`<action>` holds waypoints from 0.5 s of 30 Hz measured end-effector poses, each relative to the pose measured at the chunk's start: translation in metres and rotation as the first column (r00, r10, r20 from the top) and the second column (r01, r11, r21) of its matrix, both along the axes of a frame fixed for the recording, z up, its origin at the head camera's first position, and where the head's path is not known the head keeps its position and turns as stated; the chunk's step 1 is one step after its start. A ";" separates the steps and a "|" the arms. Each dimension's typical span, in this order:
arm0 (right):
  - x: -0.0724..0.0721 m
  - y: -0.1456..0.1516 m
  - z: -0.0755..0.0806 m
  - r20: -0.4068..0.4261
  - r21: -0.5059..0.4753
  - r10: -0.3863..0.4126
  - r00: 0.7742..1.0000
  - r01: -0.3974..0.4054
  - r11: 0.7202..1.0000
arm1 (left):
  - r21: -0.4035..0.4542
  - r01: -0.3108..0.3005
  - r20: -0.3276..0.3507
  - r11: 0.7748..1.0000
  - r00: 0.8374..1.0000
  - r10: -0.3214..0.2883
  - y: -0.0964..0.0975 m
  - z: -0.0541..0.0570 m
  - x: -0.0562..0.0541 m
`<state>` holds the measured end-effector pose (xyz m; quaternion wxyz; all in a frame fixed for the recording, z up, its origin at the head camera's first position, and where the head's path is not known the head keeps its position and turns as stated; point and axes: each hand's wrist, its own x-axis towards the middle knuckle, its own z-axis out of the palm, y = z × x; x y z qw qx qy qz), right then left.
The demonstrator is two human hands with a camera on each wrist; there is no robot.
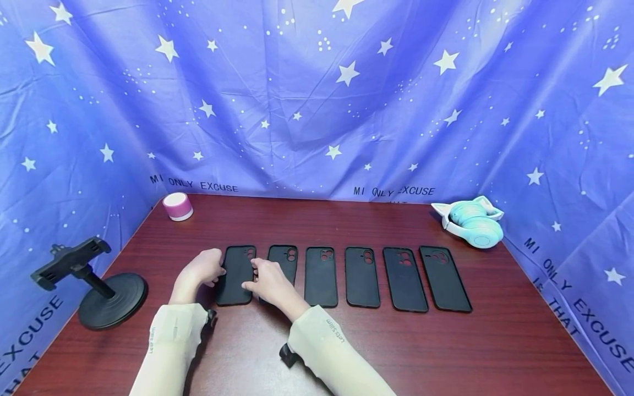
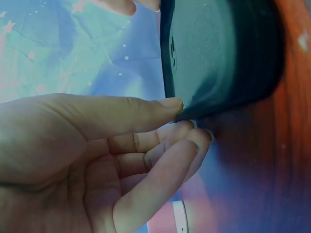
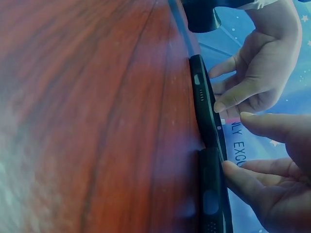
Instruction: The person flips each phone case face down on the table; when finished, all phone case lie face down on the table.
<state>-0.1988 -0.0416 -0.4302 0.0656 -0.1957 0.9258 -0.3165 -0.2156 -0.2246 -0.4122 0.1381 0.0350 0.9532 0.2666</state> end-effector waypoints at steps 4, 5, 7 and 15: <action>0.000 0.000 0.000 0.016 -0.020 -0.002 1.000 0.002 1.000 | 0.036 -0.020 0.012 0.999 1.000 0.019 -0.001 0.001 -0.001; 0.001 0.000 0.000 0.018 -0.024 -0.003 1.000 0.003 1.000 | 0.041 -0.028 0.013 0.999 1.000 0.027 -0.001 0.002 -0.001; 0.001 -0.001 0.000 0.021 -0.036 -0.007 1.000 0.007 0.999 | 0.048 -0.044 0.011 0.998 0.999 0.044 -0.002 0.003 -0.002; 0.005 -0.004 0.004 0.099 -0.157 -0.009 0.995 0.025 0.987 | 0.052 -0.057 0.021 0.997 0.998 0.056 -0.001 0.013 0.000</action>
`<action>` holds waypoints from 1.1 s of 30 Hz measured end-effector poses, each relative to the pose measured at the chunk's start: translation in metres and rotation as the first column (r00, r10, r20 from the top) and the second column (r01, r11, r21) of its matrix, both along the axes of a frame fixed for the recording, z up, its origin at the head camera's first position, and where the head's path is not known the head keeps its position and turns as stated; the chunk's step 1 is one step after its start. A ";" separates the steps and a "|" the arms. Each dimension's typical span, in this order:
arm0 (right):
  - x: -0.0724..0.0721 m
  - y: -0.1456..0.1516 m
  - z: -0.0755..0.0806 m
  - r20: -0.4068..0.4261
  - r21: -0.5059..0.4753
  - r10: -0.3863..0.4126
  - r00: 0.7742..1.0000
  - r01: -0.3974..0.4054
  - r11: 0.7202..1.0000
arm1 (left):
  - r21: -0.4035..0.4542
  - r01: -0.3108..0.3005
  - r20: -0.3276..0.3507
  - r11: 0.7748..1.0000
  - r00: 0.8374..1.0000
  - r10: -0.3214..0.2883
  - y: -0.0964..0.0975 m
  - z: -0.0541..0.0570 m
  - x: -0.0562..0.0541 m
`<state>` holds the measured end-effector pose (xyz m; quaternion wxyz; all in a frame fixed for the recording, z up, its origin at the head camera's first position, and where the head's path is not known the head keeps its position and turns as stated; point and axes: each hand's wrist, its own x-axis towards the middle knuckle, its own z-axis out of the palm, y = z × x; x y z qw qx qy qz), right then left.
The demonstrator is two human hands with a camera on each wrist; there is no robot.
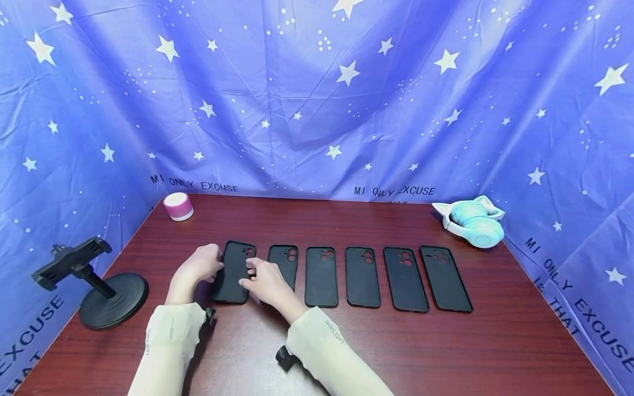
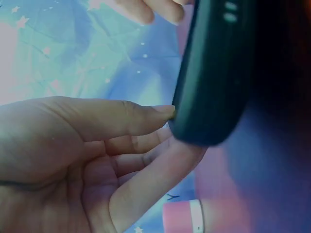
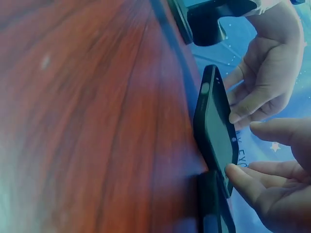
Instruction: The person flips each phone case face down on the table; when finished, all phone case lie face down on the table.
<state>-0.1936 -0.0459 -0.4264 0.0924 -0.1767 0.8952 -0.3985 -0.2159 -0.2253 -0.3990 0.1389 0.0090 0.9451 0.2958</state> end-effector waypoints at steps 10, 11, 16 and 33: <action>0.002 -0.006 -0.001 0.074 -0.063 0.027 0.997 -0.023 0.998 | 0.071 -0.030 0.026 0.997 0.999 0.029 0.000 0.013 0.005; 0.002 -0.006 -0.001 0.078 -0.067 0.027 0.997 -0.022 0.997 | 0.080 -0.032 0.028 0.996 0.999 0.030 0.000 0.014 0.005; 0.001 -0.008 -0.004 0.093 -0.085 0.010 0.996 -0.003 0.996 | 0.111 -0.027 0.026 0.993 0.999 0.024 0.000 0.015 0.006; 0.001 -0.013 -0.008 0.219 -0.396 -0.050 0.974 0.136 0.908 | 0.342 0.046 -0.008 0.939 0.999 -0.046 0.000 0.015 0.006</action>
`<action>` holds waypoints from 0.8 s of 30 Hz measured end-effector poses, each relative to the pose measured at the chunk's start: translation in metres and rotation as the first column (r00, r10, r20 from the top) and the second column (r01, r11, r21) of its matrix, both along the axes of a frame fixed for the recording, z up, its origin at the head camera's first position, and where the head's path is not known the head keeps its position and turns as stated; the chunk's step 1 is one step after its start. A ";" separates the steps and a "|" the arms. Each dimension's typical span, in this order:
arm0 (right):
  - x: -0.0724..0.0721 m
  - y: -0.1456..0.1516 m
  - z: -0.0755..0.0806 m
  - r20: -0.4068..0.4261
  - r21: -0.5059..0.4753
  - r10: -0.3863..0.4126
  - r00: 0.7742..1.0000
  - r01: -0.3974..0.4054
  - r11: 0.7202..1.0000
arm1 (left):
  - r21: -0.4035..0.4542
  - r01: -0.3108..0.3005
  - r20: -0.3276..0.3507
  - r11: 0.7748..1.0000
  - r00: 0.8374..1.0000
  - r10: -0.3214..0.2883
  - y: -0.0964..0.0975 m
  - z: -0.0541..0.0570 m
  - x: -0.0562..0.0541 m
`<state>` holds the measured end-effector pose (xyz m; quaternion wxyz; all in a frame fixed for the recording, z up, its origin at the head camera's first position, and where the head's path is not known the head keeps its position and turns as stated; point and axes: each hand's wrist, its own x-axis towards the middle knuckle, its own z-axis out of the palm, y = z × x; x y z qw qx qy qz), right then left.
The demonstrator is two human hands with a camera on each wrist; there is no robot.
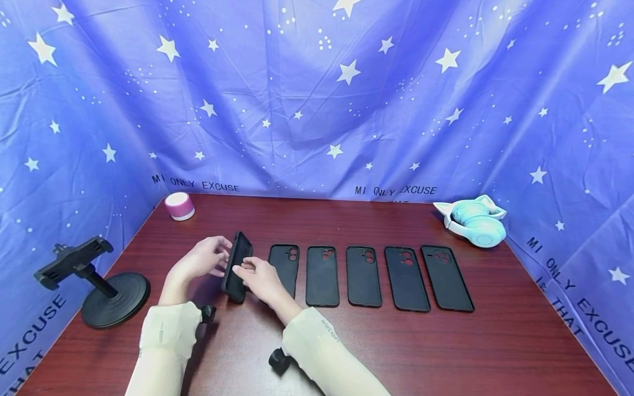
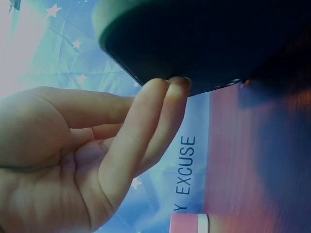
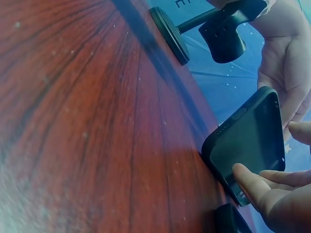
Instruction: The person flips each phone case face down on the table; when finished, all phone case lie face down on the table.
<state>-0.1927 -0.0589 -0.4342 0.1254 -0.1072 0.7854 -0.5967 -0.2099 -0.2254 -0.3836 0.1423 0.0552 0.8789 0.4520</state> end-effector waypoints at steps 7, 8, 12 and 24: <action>0.000 -0.001 0.000 0.011 -0.035 -0.028 1.000 0.028 0.999 | 0.059 0.022 0.000 0.998 1.000 -0.022 0.002 -0.004 -0.003; 0.000 -0.002 0.000 0.011 -0.035 -0.029 1.000 0.029 0.999 | 0.060 0.026 0.004 0.998 1.000 -0.026 0.002 -0.004 -0.003; 0.000 -0.001 0.001 0.019 -0.049 -0.036 0.999 0.036 0.998 | 0.047 0.040 0.020 0.998 0.999 -0.041 0.001 -0.008 -0.005; -0.002 0.002 0.002 0.006 -0.037 -0.092 0.996 0.092 0.995 | -0.005 0.043 0.075 0.999 0.996 -0.043 0.004 -0.017 -0.007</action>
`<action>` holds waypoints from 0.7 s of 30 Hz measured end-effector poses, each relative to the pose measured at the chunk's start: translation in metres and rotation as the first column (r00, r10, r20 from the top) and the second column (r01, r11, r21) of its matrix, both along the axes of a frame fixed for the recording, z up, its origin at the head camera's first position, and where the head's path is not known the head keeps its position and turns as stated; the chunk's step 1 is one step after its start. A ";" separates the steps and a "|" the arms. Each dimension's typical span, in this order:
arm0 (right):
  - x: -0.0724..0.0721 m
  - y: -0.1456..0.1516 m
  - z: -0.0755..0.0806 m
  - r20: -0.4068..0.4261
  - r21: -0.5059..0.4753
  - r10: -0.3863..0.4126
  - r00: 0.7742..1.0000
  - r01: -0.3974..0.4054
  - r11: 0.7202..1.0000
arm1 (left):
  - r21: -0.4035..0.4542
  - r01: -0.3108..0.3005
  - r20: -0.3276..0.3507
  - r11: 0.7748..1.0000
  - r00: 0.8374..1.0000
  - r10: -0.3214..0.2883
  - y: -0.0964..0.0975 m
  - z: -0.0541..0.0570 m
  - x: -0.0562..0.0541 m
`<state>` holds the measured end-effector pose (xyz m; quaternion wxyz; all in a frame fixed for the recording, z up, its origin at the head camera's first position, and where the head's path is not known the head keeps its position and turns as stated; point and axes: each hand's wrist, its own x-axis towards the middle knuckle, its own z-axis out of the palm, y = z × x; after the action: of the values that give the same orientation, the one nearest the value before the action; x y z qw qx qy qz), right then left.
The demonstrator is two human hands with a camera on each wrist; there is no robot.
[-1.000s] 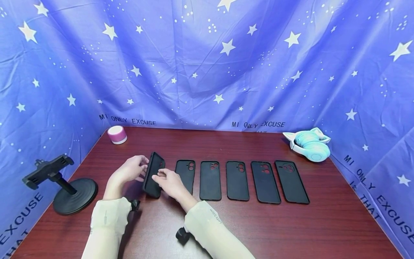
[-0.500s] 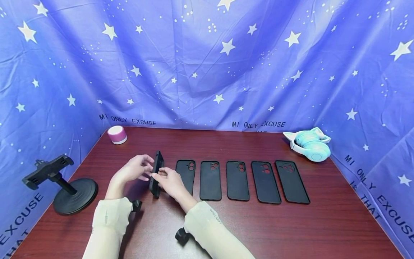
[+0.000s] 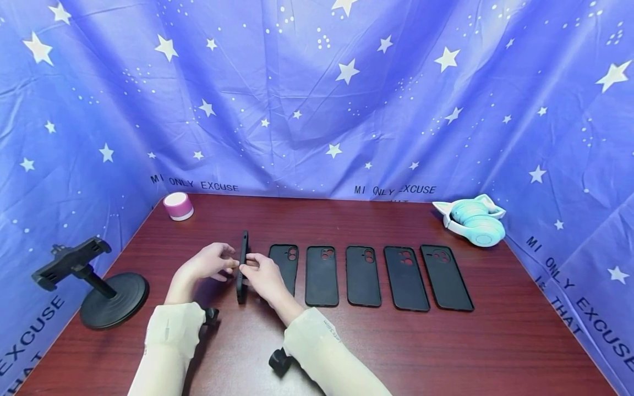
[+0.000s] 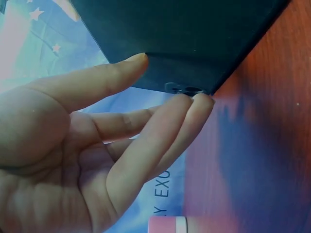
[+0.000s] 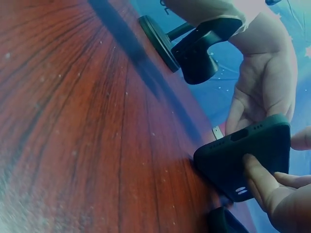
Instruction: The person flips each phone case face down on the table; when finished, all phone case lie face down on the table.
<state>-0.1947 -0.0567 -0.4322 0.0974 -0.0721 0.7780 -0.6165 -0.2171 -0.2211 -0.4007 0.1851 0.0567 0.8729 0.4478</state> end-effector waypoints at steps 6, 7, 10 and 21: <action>0.000 0.003 -0.001 0.037 -0.099 0.002 0.999 0.002 0.995 | -0.026 -0.030 0.032 0.999 0.999 0.031 0.001 -0.004 -0.002; 0.000 0.003 0.000 0.047 -0.111 0.002 0.999 0.003 0.994 | -0.029 -0.030 0.034 0.999 0.999 0.031 0.001 -0.004 -0.002; 0.000 0.005 -0.002 0.057 -0.115 -0.004 0.998 0.011 0.993 | -0.037 -0.041 0.039 0.998 0.998 0.042 0.001 -0.005 -0.003; -0.003 0.014 -0.009 -0.017 0.078 -0.014 1.000 0.016 0.997 | -0.089 -0.045 0.026 0.995 0.999 0.048 -0.001 -0.006 -0.003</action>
<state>-0.1973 -0.0424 -0.4412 0.0891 -0.0674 0.8027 -0.5858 -0.2199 -0.2220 -0.4070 0.1891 0.0218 0.8902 0.4139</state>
